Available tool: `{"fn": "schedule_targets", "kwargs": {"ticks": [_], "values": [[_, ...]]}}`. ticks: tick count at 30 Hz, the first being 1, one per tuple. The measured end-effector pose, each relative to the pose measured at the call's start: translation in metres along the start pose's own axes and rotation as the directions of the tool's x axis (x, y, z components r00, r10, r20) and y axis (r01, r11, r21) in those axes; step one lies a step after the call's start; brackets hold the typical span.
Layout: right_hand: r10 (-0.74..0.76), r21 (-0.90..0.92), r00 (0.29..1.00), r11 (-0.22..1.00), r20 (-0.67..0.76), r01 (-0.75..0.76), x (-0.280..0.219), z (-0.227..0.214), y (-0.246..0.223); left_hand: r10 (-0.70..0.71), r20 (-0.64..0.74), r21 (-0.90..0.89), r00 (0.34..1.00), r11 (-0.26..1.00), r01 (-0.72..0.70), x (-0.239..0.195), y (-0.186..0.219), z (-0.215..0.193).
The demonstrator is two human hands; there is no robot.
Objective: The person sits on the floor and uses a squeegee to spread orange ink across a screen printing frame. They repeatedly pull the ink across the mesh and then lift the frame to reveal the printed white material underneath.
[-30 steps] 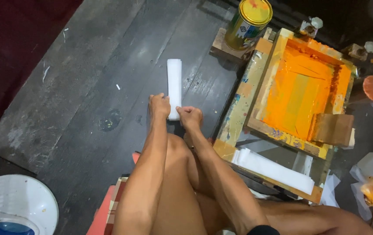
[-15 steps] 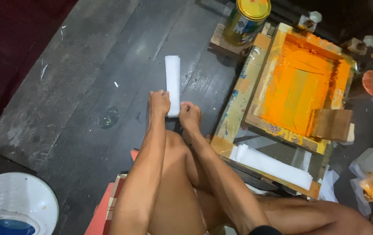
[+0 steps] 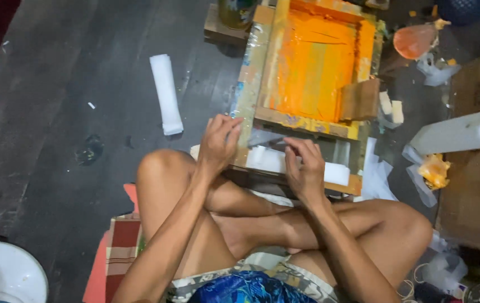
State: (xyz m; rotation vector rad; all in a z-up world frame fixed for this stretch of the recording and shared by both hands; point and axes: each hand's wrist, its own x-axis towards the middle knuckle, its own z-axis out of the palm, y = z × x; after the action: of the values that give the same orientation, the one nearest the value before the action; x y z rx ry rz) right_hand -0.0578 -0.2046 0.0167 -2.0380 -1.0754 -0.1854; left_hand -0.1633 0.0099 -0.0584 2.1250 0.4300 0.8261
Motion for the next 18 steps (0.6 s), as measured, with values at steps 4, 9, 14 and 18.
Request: {"fn": "schedule_targets", "kwargs": {"ticks": [4,9,14,18], "values": [[-0.002,-0.183,0.997,0.983,0.076,0.016,-0.021,-0.021,0.025,-0.056,0.291,0.095,0.955,0.995,0.03,0.004,0.058,0.004],[0.176,-0.308,0.949,0.947,0.263,-0.09,-0.032,-0.026,0.031,-0.165,0.499,0.295,0.85,0.955,0.012,-0.002,0.066,0.014],[0.185,-0.262,0.951,0.958,0.249,-0.118,-0.033,-0.024,0.034,-0.076,0.447,0.275,0.891,0.96,-0.056,-0.002,0.079,0.007],[0.173,-0.245,0.957,0.963,0.235,-0.114,-0.032,-0.025,0.035,-0.033,0.412,0.239,0.911,0.968,-0.073,0.003,0.09,0.003]]}}
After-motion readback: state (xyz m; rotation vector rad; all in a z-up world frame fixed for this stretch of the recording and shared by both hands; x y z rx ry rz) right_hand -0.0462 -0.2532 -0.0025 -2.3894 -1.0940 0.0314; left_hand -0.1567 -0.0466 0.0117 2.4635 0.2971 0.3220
